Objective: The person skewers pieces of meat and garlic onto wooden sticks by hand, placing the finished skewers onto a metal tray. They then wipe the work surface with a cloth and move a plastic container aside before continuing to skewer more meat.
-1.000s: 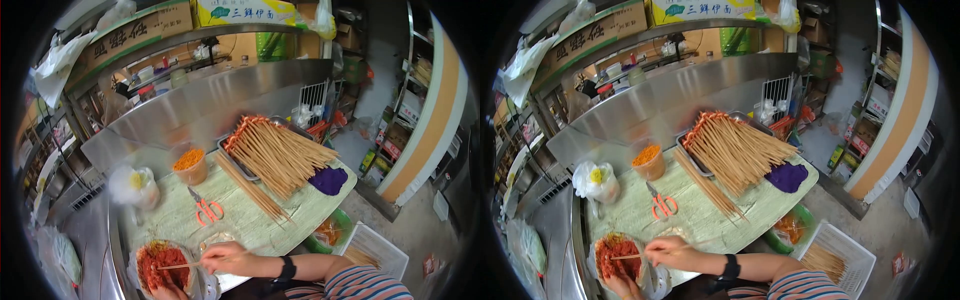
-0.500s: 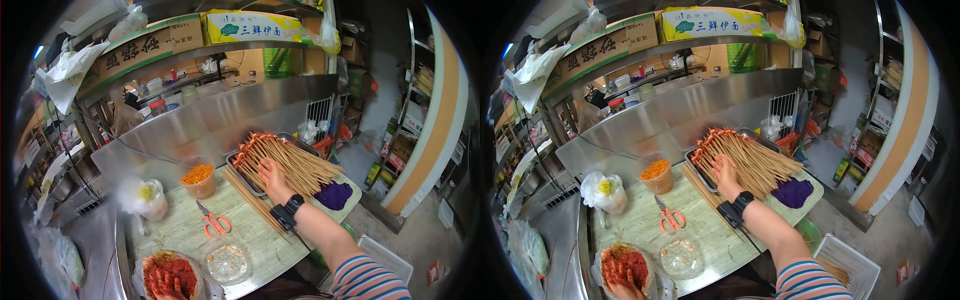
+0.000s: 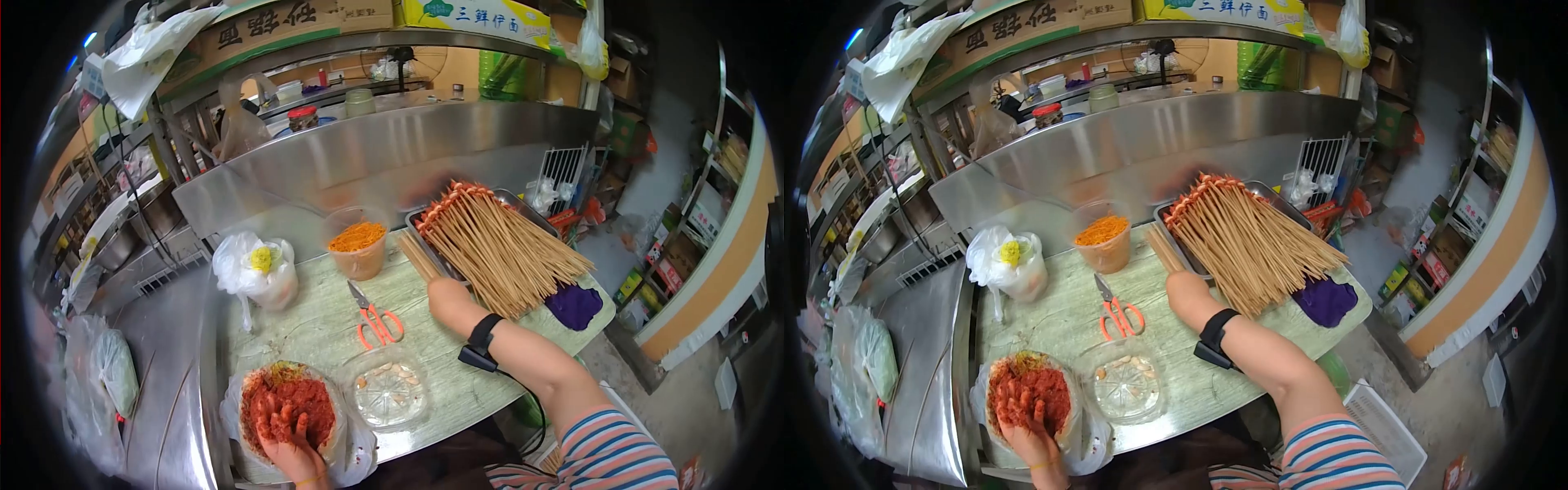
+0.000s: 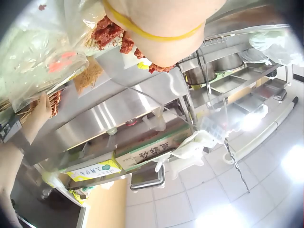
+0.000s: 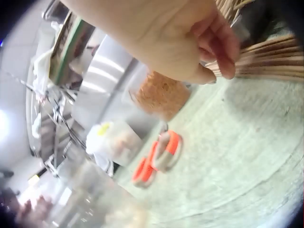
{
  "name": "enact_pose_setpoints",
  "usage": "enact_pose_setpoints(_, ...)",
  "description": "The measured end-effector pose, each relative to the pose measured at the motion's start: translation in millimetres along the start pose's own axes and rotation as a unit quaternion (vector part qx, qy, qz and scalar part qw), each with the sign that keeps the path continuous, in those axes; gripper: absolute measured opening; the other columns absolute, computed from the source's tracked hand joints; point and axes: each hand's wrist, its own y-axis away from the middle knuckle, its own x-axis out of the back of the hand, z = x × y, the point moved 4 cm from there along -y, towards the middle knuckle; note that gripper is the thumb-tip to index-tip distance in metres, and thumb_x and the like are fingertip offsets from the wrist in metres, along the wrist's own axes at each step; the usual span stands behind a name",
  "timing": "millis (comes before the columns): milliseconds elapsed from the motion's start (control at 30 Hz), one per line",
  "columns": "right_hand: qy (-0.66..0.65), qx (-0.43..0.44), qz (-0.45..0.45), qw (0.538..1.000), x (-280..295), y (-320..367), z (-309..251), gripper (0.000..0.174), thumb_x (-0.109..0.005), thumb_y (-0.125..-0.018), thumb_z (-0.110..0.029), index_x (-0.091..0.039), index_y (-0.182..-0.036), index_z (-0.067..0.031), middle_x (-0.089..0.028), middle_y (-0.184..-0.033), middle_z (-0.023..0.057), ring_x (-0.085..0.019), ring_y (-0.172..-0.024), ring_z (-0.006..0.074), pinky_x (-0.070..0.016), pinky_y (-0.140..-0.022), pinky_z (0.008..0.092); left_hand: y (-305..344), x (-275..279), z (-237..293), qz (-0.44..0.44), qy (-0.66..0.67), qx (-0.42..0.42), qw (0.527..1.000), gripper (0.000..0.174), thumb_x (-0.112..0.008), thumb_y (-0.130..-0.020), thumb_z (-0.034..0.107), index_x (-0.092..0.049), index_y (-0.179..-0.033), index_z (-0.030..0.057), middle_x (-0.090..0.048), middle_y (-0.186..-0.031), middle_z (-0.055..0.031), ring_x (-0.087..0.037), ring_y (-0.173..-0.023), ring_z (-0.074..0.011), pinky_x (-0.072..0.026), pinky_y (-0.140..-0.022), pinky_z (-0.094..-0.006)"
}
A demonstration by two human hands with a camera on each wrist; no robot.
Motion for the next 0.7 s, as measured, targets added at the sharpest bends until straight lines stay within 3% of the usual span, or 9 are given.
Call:
enact_pose_setpoints(100, 0.115, -0.018, -0.059, 0.991, -19.8, -4.8, -2.2, 0.016, -0.061, -0.079, -0.004, -0.071, -0.089, 0.0012, -0.067, -0.088, 0.0238, -0.067, -0.084, 0.0361, -0.0553, -0.071, 0.0418, 3.4, -5.9, 3.4, 0.01, 0.014, -0.016, 1.0, 0.037, -0.054, -0.095, 0.012, -0.046, -0.131, 0.0093, -0.053, -0.132, -0.0066, -0.057, -0.105, -0.0198, -0.054, -0.076, -0.0319)
enact_pose_setpoints(267, 0.068, -0.059, -0.047, 0.995, -18.3, -14.0, 12.4, 0.017, -0.058, -0.081, -0.007, -0.071, -0.088, 0.001, -0.067, -0.09, 0.0243, -0.067, -0.086, 0.038, -0.0543, -0.073, 0.0444, 2.5, -5.5, 4.0, 0.014, 0.027, -0.005, 1.0, 0.038, -0.055, -0.094, 0.008, -0.046, -0.131, 0.008, -0.053, -0.132, -0.008, -0.058, -0.104, -0.0201, -0.0537, -0.077, -0.0343)
enact_pose_setpoints(333, 0.021, -0.035, -0.005, 0.999, -22.0, -16.5, 26.1, 0.025, -0.065, -0.075, -0.017, -0.069, -0.086, 0.0056, -0.066, -0.083, 0.0251, -0.066, -0.08, 0.0393, -0.053, -0.074, 0.0438, 1.8, -5.2, 2.8, -0.022, 0.022, -0.013, 0.999, 0.036, -0.052, -0.096, 0.013, -0.047, -0.132, 0.0118, -0.054, -0.133, -0.0045, -0.057, -0.11, -0.0184, -0.0504, -0.083, -0.0357)
enact_pose_setpoints(400, -0.007, -0.04, -0.031, 0.999, -19.3, -16.1, 31.8, 0.028, -0.064, -0.075, -0.017, -0.067, -0.086, 0.0079, -0.065, -0.078, 0.0256, -0.065, -0.073, 0.041, -0.0524, -0.072, 0.0438, 3.1, -6.1, 5.9, 0.015, 0.041, 0.001, 0.999, 0.037, -0.053, -0.095, 0.007, -0.046, -0.131, 0.0069, -0.053, -0.132, -0.0083, -0.059, -0.103, -0.021, -0.0539, -0.077, -0.0343)
enact_pose_setpoints(433, 0.006, -0.006, 0.001, 1.0, -12.7, -12.0, 29.1, 0.024, -0.063, -0.076, -0.015, -0.066, -0.081, 0.0079, -0.064, -0.067, 0.0236, -0.065, -0.061, 0.0363, -0.0523, -0.066, 0.042, 3.3, -5.6, 4.9, 0.006, 0.047, 0.003, 0.999, 0.037, -0.053, -0.095, 0.006, -0.046, -0.131, 0.0069, -0.053, -0.133, -0.0086, -0.059, -0.103, -0.0211, -0.0539, -0.077, -0.0342)
enact_pose_setpoints(467, 0.004, -0.004, -0.004, 1.0, -3.7, -8.1, 26.4, 0.024, -0.063, -0.076, -0.015, -0.066, -0.081, 0.0079, -0.064, -0.067, 0.0236, -0.065, -0.061, 0.0363, -0.0523, -0.066, 0.042, 3.2, -6.6, 4.6, -0.004, 0.054, 0.003, 0.999, 0.036, -0.053, -0.095, 0.006, -0.047, -0.131, 0.007, -0.052, -0.133, -0.0088, -0.059, -0.103, -0.0212, -0.054, -0.077, -0.0341)
enact_pose_setpoints(567, -0.181, -0.072, -0.115, 0.974, 12.0, -2.6, 25.3, 0.015, -0.06, -0.08, -0.011, -0.06, -0.074, 0.0023, -0.061, -0.058, 0.0109, -0.063, -0.05, 0.0177, -0.0477, -0.045, 0.0307, 3.0, -7.6, 4.4, -0.011, 0.067, 0.003, 0.998, 0.035, -0.052, -0.095, 0.005, -0.048, -0.13, 0.0066, -0.054, -0.131, -0.0094, -0.06, -0.103, -0.0212, -0.0551, -0.077, -0.0344)
enact_pose_setpoints(600, -0.252, -0.095, -0.156, 0.95, 19.9, 2.3, 24.3, 0.013, -0.056, -0.084, -0.011, -0.059, -0.077, 0.0, -0.061, -0.06, 0.007, -0.062, -0.049, 0.0155, -0.0465, -0.042, 0.0269, 2.3, -5.5, 3.3, -0.016, 0.078, 0.003, 0.997, 0.035, -0.052, -0.095, 0.005, -0.048, -0.13, 0.0063, -0.055, -0.13, -0.0097, -0.061, -0.103, -0.0213, -0.0554, -0.077, -0.0345)
enact_pose_setpoints(700, -0.425, -0.072, -0.131, 0.893, 65.8, 22.7, 13.6, 0.013, -0.058, -0.089, -0.016, -0.058, -0.083, -0.0044, -0.061, -0.063, 0.0035, -0.059, -0.049, 0.0104, -0.0467, -0.042, 0.0226, -0.4, -3.9, 5.4, -0.017, 0.106, 0.012, 0.994, 0.036, -0.052, -0.094, 0.005, -0.048, -0.13, 0.0057, -0.055, -0.13, -0.012, -0.061, -0.104, -0.022, -0.0558, -0.078, -0.0345)
